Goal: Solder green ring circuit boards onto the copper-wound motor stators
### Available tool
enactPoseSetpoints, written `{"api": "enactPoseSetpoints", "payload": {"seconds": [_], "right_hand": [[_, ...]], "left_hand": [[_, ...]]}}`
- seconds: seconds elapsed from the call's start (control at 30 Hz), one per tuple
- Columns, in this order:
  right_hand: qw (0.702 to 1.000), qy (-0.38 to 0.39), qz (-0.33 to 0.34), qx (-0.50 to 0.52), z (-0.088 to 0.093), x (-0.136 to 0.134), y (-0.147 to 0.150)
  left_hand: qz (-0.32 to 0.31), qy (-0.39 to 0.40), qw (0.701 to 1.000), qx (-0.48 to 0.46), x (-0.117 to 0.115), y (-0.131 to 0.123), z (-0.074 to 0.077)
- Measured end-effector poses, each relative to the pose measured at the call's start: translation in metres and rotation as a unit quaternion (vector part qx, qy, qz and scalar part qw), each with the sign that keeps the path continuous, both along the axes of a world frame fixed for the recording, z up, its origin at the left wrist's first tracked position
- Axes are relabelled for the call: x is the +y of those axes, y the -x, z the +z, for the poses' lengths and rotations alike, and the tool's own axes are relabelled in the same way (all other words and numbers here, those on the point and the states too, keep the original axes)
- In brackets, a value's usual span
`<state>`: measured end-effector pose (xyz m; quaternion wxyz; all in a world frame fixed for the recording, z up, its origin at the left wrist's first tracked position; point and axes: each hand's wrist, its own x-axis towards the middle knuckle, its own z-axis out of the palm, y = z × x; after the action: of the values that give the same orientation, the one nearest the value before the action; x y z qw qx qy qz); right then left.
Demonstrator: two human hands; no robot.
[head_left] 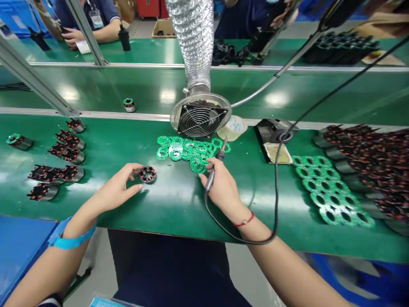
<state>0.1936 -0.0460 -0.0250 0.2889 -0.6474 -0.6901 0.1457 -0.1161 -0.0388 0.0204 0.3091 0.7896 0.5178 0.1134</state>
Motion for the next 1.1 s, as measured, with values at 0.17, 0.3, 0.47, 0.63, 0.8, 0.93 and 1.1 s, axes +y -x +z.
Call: {"api": "enactPoseSetpoints", "payload": {"seconds": [0.17,0.3,0.47,0.63,0.8,0.93,1.1], "right_hand": [[0.999,-0.013,0.028,-0.037,-0.009,0.008,0.007],[0.998,0.015,0.054,-0.037,-0.011,0.01,0.007],[0.996,0.016,0.05,-0.073,0.0,-0.002,0.018],[0.988,0.003,0.089,-0.126,0.001,-0.005,0.019],[0.981,0.03,0.126,-0.143,0.004,-0.007,0.003],[0.977,0.036,0.137,-0.159,0.005,-0.004,0.004],[0.986,0.047,0.106,-0.116,0.003,-0.002,0.022]], "left_hand": [[-0.054,0.049,0.996,-0.055,0.001,-0.01,-0.022],[-0.046,-0.031,0.998,-0.015,0.008,-0.027,-0.038],[-0.082,-0.072,0.993,-0.036,0.019,-0.044,-0.039],[-0.069,-0.052,0.995,-0.04,0.032,-0.061,-0.046],[-0.09,-0.058,0.994,-0.026,0.035,-0.077,-0.032],[-0.103,-0.092,0.99,-0.022,0.04,-0.074,-0.03],[-0.109,-0.167,0.98,-0.025,0.039,-0.066,-0.036]]}}
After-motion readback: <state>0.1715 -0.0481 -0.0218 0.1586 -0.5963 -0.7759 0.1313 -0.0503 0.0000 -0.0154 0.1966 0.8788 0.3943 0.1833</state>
